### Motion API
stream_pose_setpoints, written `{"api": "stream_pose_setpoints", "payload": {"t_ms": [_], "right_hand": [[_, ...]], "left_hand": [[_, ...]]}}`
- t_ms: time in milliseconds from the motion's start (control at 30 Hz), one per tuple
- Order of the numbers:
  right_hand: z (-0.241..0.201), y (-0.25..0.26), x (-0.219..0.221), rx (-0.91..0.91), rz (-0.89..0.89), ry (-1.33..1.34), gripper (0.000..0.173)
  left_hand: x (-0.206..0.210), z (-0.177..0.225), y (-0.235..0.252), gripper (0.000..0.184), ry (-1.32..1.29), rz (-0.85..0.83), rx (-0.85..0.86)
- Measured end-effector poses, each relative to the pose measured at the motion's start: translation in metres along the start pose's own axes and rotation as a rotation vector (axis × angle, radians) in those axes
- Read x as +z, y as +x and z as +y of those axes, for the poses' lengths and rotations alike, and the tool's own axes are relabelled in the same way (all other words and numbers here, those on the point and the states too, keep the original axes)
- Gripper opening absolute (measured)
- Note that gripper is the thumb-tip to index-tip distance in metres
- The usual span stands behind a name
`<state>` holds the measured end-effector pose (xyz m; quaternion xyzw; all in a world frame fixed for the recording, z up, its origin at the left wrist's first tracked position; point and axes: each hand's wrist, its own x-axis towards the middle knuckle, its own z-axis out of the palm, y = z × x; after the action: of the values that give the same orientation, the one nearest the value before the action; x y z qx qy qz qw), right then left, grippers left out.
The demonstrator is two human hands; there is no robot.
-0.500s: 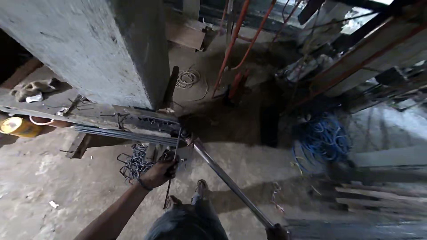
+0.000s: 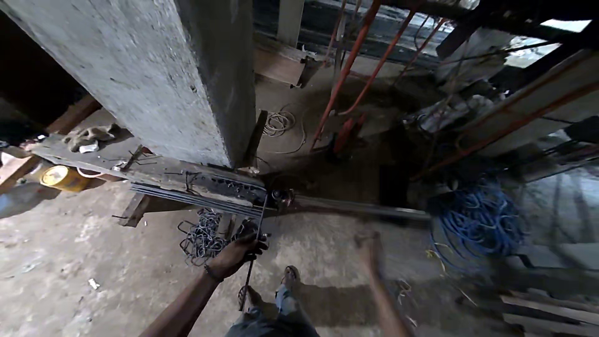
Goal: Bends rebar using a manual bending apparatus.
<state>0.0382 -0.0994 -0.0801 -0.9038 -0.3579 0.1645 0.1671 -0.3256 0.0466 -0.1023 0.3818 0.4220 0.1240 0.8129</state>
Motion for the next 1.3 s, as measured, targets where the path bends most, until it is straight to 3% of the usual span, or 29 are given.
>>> {"api": "stream_pose_setpoints", "payload": {"t_ms": [67, 133, 167, 233, 333, 433, 533, 600, 667, 733, 833, 933, 1100, 1267, 1300], "right_hand": [[-0.076, -0.060, 0.043, -0.020, -0.378, 0.416, 0.046], [-0.139, -0.115, 0.077, 0.124, -0.755, 0.907, 0.046], [-0.164, -0.132, 0.090, 0.246, -0.803, 1.123, 0.044], [-0.207, -0.147, 0.098, 0.467, -0.670, 1.345, 0.029], [-0.236, -0.149, 0.079, 0.507, -0.577, 1.473, 0.014], [-0.233, -0.151, 0.062, 0.212, -0.590, 1.351, 0.020], [-0.227, -0.151, 0.046, -0.349, -0.474, 0.800, 0.031], [-0.221, -0.149, 0.021, -0.628, -0.386, 0.567, 0.032], [-0.207, -0.132, -0.003, -0.766, -0.307, 0.464, 0.034], [-0.189, -0.099, -0.021, -0.762, -0.270, 0.364, 0.035], [-0.157, -0.023, -0.021, -0.638, -0.390, 0.182, 0.037], [-0.130, 0.055, 0.007, -0.617, -0.508, 0.072, 0.037], [-0.121, 0.129, 0.036, -0.619, -0.695, -0.031, 0.036], [-0.121, 0.174, 0.040, -0.669, -0.948, -0.046, 0.037], [-0.126, 0.189, 0.037, -0.695, -0.934, -0.030, 0.036]], "left_hand": [[-0.005, -0.001, 0.002, 0.032, 0.075, -0.033, 0.035], [-0.006, 0.000, 0.002, 0.031, 0.164, -0.031, 0.067], [-0.007, 0.003, 0.001, 0.032, 0.223, -0.014, 0.086], [-0.013, 0.011, -0.003, 0.040, 0.398, 0.086, 0.127], [-0.029, 0.033, -0.015, 0.041, 0.719, 0.367, 0.359], [-0.042, 0.062, -0.042, 0.034, 0.840, 0.753, 0.787], [-0.055, 0.087, -0.062, 0.048, 0.883, 1.013, 1.057], [-0.067, 0.104, -0.070, 0.062, 0.965, 1.109, 1.130], [-0.076, 0.109, -0.074, 0.071, 1.050, 1.126, 1.066], [-0.072, 0.102, -0.077, 0.059, 1.139, 1.079, 0.890], [-0.052, 0.087, -0.057, 0.039, 1.130, 0.795, 0.455], [-0.037, 0.068, -0.006, 0.035, 1.007, 0.657, 0.171], [-0.028, 0.047, 0.055, 0.037, 0.929, 0.690, 0.013], [-0.019, 0.035, 0.063, 0.033, 0.870, 0.756, 0.069], [-0.019, 0.032, 0.063, 0.033, 0.869, 0.764, 0.103]]}}
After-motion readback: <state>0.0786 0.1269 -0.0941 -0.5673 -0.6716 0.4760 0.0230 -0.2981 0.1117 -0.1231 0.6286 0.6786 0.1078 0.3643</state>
